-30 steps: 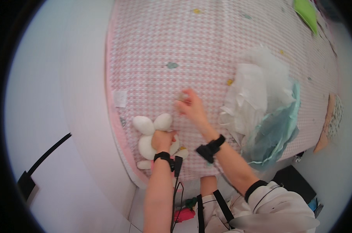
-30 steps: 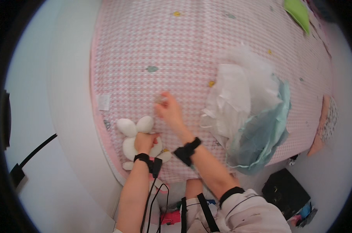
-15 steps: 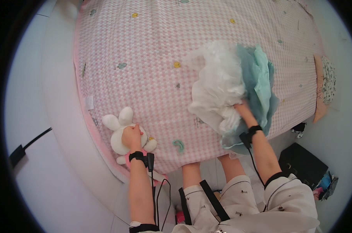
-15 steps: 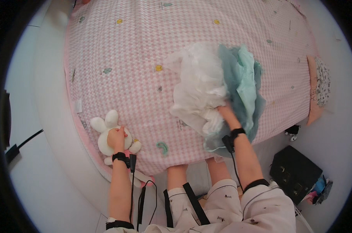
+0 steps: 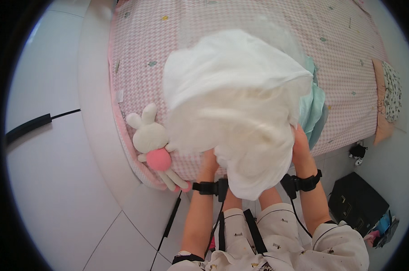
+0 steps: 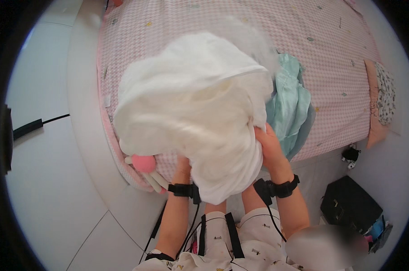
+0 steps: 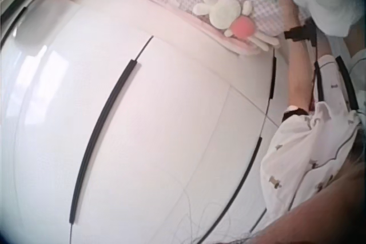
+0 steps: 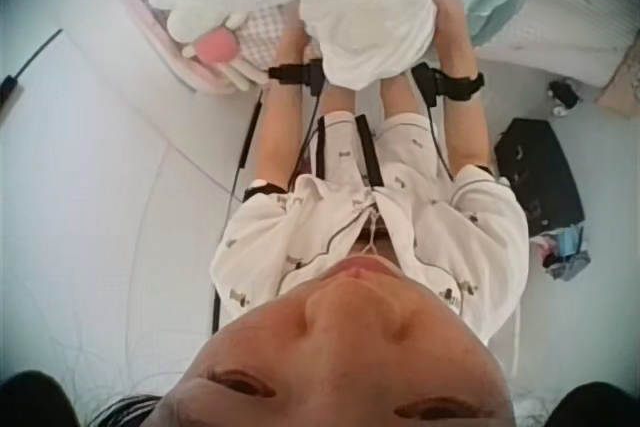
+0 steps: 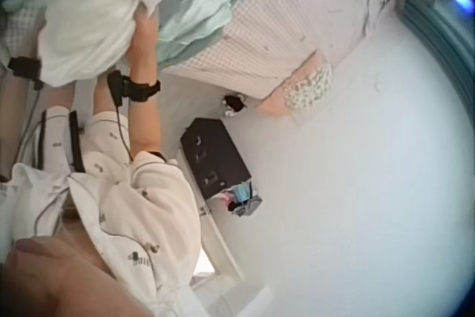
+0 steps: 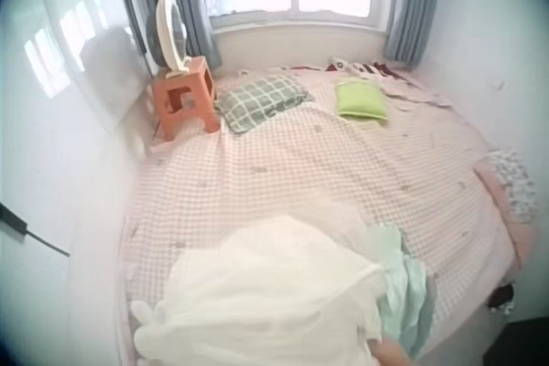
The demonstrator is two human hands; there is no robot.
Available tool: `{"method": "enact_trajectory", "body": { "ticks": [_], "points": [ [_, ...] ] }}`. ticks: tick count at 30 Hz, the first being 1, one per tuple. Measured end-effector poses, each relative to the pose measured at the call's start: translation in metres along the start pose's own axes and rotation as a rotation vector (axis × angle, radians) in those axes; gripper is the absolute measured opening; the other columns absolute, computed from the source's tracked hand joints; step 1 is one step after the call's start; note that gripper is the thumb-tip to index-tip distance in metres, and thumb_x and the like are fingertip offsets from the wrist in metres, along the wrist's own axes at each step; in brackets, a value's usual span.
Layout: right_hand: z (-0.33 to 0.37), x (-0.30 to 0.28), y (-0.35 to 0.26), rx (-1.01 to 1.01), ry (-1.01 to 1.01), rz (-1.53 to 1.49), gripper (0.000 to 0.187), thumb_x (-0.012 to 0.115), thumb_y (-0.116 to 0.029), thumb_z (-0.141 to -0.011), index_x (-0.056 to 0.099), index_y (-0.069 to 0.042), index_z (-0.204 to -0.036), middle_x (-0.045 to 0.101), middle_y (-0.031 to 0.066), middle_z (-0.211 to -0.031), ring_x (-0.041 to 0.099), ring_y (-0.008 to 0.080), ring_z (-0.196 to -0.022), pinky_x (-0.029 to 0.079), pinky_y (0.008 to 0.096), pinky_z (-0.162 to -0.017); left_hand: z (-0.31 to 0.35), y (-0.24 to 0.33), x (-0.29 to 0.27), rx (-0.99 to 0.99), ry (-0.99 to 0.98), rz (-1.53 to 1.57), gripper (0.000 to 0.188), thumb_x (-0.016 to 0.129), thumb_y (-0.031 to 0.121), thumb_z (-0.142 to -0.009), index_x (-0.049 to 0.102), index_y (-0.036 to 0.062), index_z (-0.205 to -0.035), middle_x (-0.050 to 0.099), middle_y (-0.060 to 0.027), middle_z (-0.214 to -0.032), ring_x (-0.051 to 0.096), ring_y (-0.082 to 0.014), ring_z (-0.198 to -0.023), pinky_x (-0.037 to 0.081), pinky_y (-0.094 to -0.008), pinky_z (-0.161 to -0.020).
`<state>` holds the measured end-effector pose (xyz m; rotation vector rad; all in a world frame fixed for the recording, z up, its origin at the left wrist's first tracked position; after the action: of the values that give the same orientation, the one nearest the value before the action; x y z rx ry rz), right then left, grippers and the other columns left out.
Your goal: Sweeping the floor and then making a bed by straightening pillows and blankets.
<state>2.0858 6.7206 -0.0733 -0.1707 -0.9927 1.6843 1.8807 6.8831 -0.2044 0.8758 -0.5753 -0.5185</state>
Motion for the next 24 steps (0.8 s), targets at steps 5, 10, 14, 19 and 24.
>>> {"method": "enact_trajectory", "body": {
  "ticks": [5, 10, 14, 19, 24],
  "points": [
    [-0.013, -0.110, 0.054, -0.019, 0.298, 0.029, 0.037, 0.049, -0.013, -0.085, 0.044, 0.001, -0.119, 0.053, 0.0091, -0.113, 0.052, 0.0178, -0.100, 0.041, 0.0287, -0.085, 0.021, 0.092, -0.046, 0.009, 0.671, 0.135, 0.035, 0.058, 0.018, -0.083, 0.049, -0.0007, -0.110, 0.056, -0.0112, -0.103, 0.054, -0.0192, -0.093, 0.045, -0.0317, -0.079],
    [0.017, -0.143, 0.112, 0.214, 0.323, 0.010, 0.038, 0.052, -0.014, -0.084, 0.044, 0.003, -0.117, 0.055, 0.0085, -0.109, 0.052, 0.0181, -0.099, 0.041, 0.0285, -0.084, 0.058, 0.041, -0.134, -0.016, 0.655, 0.066, 0.046, 0.059, 0.022, -0.083, 0.044, -0.0061, -0.116, 0.054, -0.0118, -0.107, 0.052, -0.0189, -0.097, 0.041, -0.0286, -0.083],
    [0.022, -0.155, 0.119, 0.138, 0.265, 0.597, 0.050, 0.059, -0.009, -0.076, 0.040, 0.001, -0.121, 0.047, 0.0123, -0.119, 0.046, 0.0240, -0.107, 0.037, 0.0345, -0.090, 0.076, 0.020, -0.131, -0.090, 0.710, -0.031, 0.039, 0.060, 0.019, -0.083, 0.048, -0.0025, -0.113, 0.055, -0.0088, -0.107, 0.053, -0.0175, -0.096, 0.041, -0.0289, -0.083],
    [0.025, -0.027, 0.064, -0.595, 0.241, 1.447, 0.064, 0.063, -0.002, -0.064, 0.040, -0.004, -0.124, 0.035, 0.0173, -0.130, 0.038, 0.0339, -0.114, 0.032, 0.0398, -0.095, 0.083, 0.027, -0.142, -0.098, 0.644, -0.072, 0.046, 0.062, 0.022, -0.081, 0.048, -0.0068, -0.115, 0.051, -0.0107, -0.114, 0.048, -0.0171, -0.101, 0.036, -0.0270, -0.088],
    [-0.025, 0.053, 0.093, -0.683, -0.104, 1.346, 0.062, 0.062, 0.000, -0.064, 0.044, -0.011, -0.122, 0.029, 0.0163, -0.134, 0.029, 0.0352, -0.123, 0.024, 0.0429, -0.101, 0.093, 0.062, -0.130, 0.238, 0.648, -0.650, 0.026, 0.065, 0.015, -0.078, 0.058, -0.0042, -0.093, 0.055, -0.0068, -0.100, 0.051, -0.0158, -0.087, 0.039, -0.0258, -0.077]
  ]
}}
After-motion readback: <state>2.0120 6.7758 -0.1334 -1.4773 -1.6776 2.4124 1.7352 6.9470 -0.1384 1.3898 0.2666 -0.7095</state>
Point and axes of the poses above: each hand's wrist, its own z-axis away from the middle knuckle, its own x-axis out of the palm, y = z × x, the point moved 7 cm from there along -z, towards the middle knuckle
